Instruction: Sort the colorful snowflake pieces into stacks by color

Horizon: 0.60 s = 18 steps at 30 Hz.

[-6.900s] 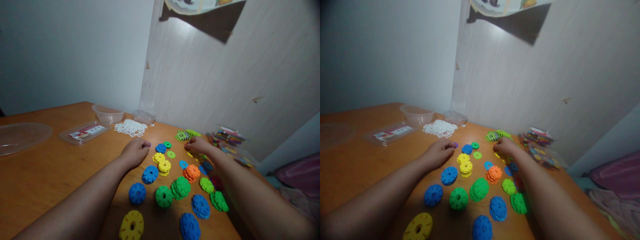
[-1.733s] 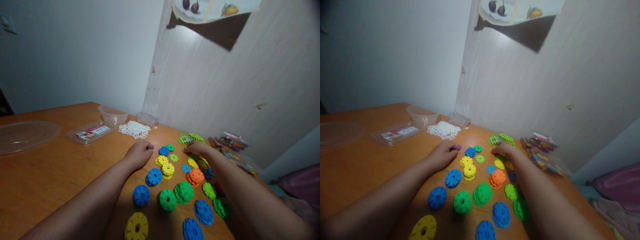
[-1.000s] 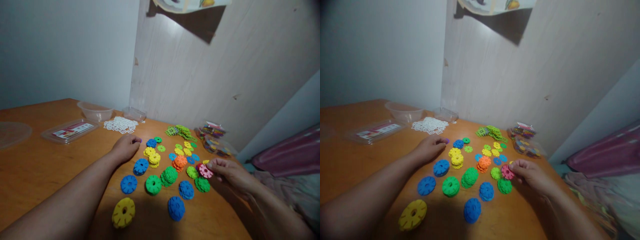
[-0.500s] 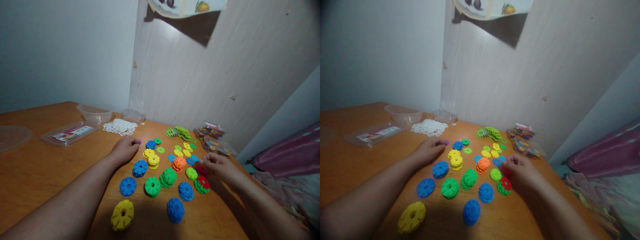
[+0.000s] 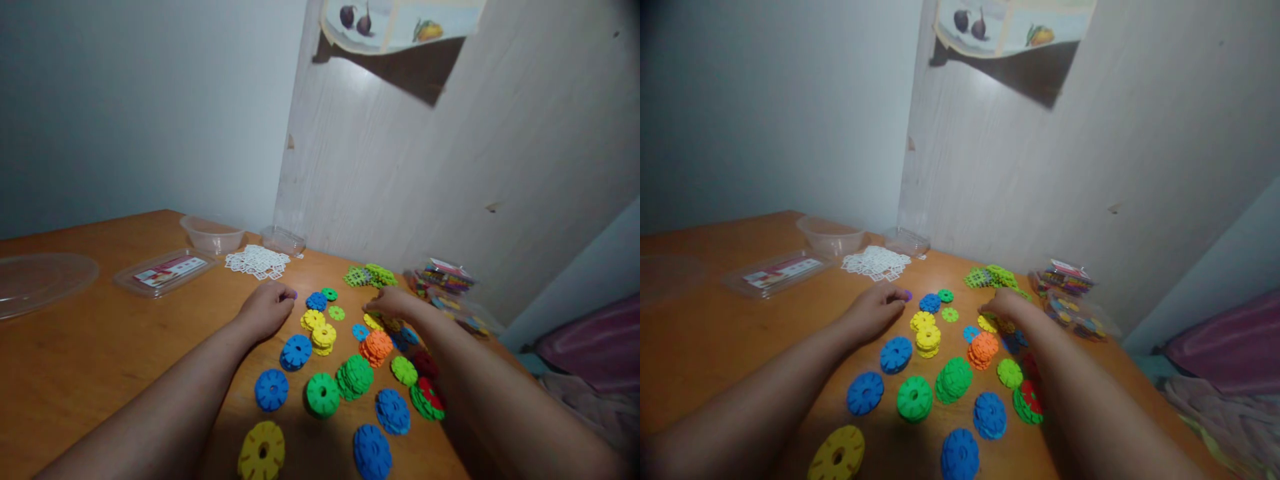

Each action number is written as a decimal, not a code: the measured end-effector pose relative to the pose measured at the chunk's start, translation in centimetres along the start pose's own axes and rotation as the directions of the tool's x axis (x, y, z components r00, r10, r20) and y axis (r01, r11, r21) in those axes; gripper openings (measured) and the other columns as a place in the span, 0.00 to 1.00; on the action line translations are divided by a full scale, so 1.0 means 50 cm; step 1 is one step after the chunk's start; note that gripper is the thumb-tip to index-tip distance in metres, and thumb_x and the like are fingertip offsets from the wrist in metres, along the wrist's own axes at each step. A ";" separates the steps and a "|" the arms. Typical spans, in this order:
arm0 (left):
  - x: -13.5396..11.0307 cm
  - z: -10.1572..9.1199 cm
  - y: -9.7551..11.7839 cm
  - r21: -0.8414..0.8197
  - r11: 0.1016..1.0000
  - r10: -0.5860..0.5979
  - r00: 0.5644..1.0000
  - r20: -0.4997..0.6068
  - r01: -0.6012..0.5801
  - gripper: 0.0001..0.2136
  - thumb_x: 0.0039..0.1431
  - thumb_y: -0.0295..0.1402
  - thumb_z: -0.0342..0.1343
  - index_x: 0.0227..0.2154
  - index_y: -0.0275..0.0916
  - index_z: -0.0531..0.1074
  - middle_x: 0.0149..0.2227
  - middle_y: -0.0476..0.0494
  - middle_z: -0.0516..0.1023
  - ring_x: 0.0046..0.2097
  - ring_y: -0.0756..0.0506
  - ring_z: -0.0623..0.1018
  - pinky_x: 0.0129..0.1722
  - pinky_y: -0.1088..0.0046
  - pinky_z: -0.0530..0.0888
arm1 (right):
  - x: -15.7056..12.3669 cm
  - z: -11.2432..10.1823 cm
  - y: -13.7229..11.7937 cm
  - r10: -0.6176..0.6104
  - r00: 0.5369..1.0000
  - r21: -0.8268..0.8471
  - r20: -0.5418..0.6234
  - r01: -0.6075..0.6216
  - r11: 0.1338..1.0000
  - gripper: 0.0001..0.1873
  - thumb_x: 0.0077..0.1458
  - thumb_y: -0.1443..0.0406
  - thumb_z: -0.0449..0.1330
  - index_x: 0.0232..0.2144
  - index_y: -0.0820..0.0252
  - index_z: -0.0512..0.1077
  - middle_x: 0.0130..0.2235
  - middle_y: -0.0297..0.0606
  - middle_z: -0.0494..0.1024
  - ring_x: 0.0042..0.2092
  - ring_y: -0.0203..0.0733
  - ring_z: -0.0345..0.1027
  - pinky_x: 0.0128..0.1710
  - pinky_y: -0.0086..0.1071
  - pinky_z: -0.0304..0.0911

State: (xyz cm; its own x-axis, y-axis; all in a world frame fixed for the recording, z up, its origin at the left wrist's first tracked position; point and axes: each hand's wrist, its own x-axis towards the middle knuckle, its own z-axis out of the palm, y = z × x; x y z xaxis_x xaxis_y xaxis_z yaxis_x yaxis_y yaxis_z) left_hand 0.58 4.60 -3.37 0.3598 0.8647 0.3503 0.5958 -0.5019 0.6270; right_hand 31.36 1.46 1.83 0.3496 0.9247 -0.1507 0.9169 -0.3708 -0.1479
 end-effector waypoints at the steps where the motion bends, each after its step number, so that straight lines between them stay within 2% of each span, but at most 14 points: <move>1: 0.000 0.000 -0.001 0.005 1.000 0.001 1.000 0.000 -0.001 0.13 0.52 0.35 0.52 0.36 0.38 0.78 0.40 0.42 0.80 0.44 0.43 0.76 0.44 0.71 0.71 | 0.008 0.001 -0.002 0.015 1.000 -0.025 0.002 -0.015 1.000 0.18 0.38 0.53 0.68 0.20 0.62 0.73 0.24 0.41 0.72 0.30 0.45 0.68 0.26 0.32 0.57; 5: 0.000 -0.001 0.001 0.017 1.000 -0.023 1.000 0.020 0.023 0.13 0.53 0.34 0.51 0.36 0.39 0.78 0.40 0.43 0.80 0.45 0.43 0.76 0.44 0.71 0.70 | 0.029 0.002 0.000 0.034 0.999 -0.055 0.025 -0.033 0.998 0.18 0.37 0.53 0.69 0.23 0.62 0.74 0.29 0.44 0.75 0.34 0.46 0.70 0.28 0.33 0.60; 12: 0.000 -0.001 0.000 0.024 1.000 -0.005 1.000 0.006 0.005 0.13 0.53 0.36 0.52 0.36 0.39 0.79 0.40 0.43 0.80 0.44 0.43 0.76 0.43 0.71 0.70 | 0.043 0.007 0.012 -0.037 0.998 0.067 0.053 0.034 0.997 0.16 0.36 0.58 0.71 0.16 0.60 0.69 0.22 0.35 0.70 0.29 0.39 0.66 0.26 0.29 0.57; 15: 0.000 0.001 0.000 0.011 1.000 -0.008 1.000 0.005 0.008 0.13 0.53 0.35 0.51 0.35 0.39 0.79 0.39 0.42 0.80 0.44 0.43 0.76 0.43 0.70 0.71 | 0.037 0.009 0.017 -0.084 0.996 0.186 0.023 0.078 0.979 0.14 0.41 0.61 0.68 0.18 0.60 0.67 0.21 0.32 0.68 0.25 0.34 0.61 0.24 0.27 0.55; 18: 0.001 0.004 0.000 -0.021 0.999 -0.030 1.000 0.002 0.030 0.13 0.52 0.34 0.52 0.36 0.39 0.79 0.39 0.43 0.80 0.44 0.43 0.76 0.43 0.70 0.71 | 0.009 -0.003 0.035 -0.112 0.994 0.300 0.007 0.105 0.948 0.09 0.47 0.63 0.62 0.22 0.60 0.66 0.21 0.30 0.67 0.23 0.31 0.58 0.22 0.25 0.53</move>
State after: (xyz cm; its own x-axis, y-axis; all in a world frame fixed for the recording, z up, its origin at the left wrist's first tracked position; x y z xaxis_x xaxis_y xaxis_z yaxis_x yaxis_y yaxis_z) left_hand 0.73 4.64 -3.49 0.3437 0.8792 0.3299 0.5908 -0.4756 0.6517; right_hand 33.16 1.21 1.67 0.2434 0.9598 -0.1398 0.8485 -0.2805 -0.4488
